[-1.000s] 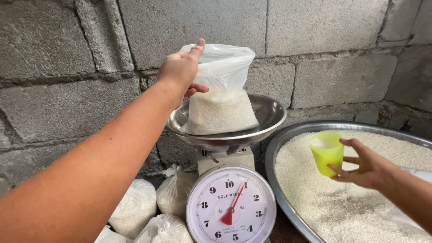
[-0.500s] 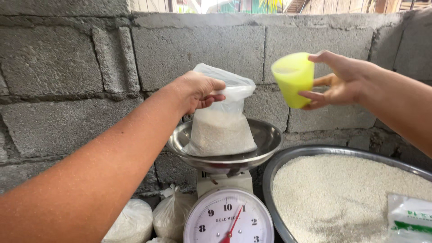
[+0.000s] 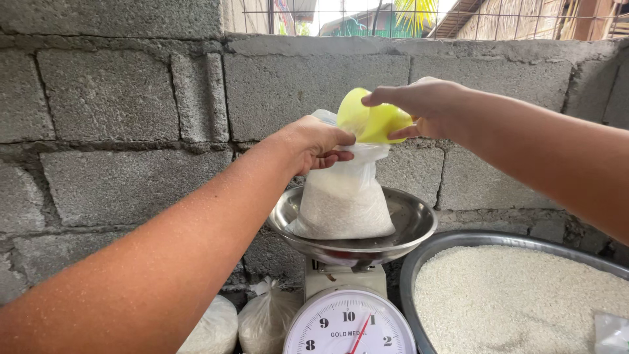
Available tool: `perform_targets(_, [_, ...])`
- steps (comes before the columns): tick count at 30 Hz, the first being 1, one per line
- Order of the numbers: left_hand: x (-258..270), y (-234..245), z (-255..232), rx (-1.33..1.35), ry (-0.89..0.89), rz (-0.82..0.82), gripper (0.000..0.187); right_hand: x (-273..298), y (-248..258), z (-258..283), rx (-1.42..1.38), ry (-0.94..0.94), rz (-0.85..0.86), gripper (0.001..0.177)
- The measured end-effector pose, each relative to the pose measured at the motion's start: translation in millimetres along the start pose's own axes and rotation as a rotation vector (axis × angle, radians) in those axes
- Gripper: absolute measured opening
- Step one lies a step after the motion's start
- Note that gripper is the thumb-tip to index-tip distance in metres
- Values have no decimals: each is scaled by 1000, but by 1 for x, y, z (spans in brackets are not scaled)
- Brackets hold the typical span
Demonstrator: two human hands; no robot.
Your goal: The person scoops rice from a large metal basin into a plastic bag using a yellow cup, places the bag on a mechanical scale, and adjusts the amount until the target weight is reached. The person then ties the bag and sets it aside with other filled bags.
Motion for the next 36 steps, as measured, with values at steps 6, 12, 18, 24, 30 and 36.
perform_targets(6, [-4,-1,2,74,-23,36,27,1,-11,5,289,172,10,78])
perform_targets(12, [-9,-2,4,89,-47,49,31,4,-13,4,310,224,-2,88])
perform_targets(18, [-5,-2,3,126,-64,54,33,2,-14,-1,306,201,-21,85])
perform_targets(24, [8,0,-1,106,-67,30,37,-1,-15,-2,284,201,-14,79])
perform_targets(30, [23,3,-4,41,-65,-6,39,-5,-13,-6,113,131,19,67])
perform_targets(36, [28,5,-2,7,-62,-39,38,-1,-7,-12,-55,6,7,63])
Point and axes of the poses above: each hand's wrist, its own x-axis away from the middle knuckle, its own y-axis out of the back of the hand, z = x × y, the point moved 9 cm from there along -x, towards the middle knuckle, and after that the axes turned 9 degrees about -x, right-handed, at the moved point
